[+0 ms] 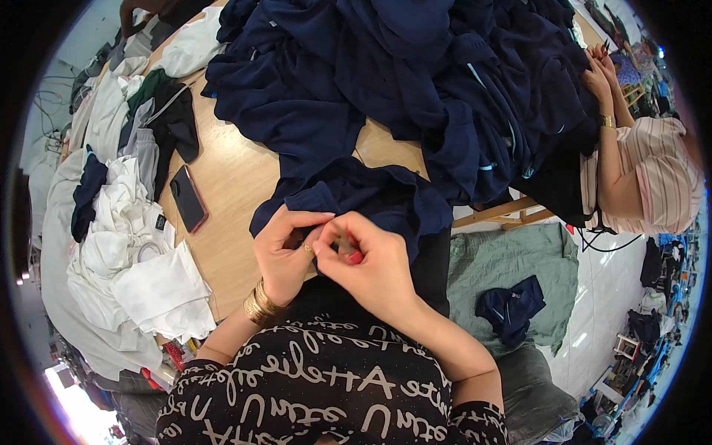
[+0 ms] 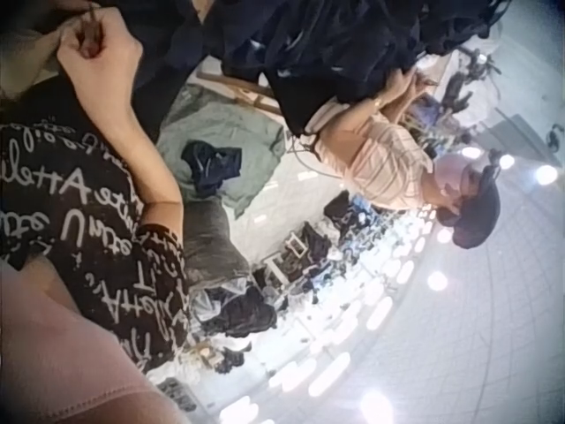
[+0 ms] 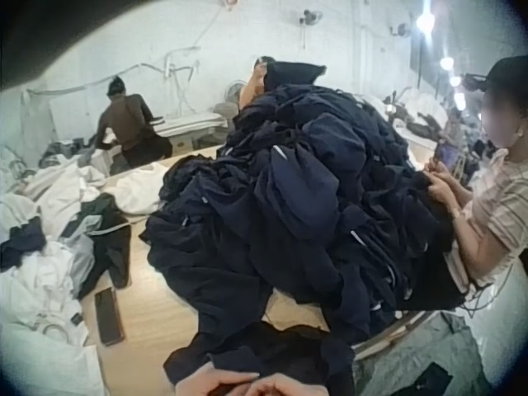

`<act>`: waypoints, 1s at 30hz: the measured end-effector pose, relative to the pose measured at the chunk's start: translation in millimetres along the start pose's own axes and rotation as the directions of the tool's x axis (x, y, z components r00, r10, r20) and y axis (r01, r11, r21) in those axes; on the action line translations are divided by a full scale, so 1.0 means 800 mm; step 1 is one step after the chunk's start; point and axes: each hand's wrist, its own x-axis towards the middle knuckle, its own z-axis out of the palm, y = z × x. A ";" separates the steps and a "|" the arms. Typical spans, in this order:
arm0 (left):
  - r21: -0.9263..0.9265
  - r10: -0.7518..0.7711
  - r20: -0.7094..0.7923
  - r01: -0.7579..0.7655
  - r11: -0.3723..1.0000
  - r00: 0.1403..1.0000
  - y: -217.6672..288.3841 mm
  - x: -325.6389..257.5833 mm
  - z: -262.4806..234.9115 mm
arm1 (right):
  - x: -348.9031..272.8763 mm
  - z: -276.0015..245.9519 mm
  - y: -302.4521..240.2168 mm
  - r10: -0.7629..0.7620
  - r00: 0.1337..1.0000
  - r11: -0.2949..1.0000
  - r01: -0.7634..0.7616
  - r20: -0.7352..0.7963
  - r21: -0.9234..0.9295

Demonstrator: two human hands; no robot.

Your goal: Trimming loose threads from blue garments using thread snips in a factory setting.

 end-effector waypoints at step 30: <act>-0.034 0.053 0.018 -0.052 0.998 0.998 0.004 0.001 -0.003 | 0.006 0.004 -0.001 -0.248 0.968 0.921 0.226 -0.031 -0.317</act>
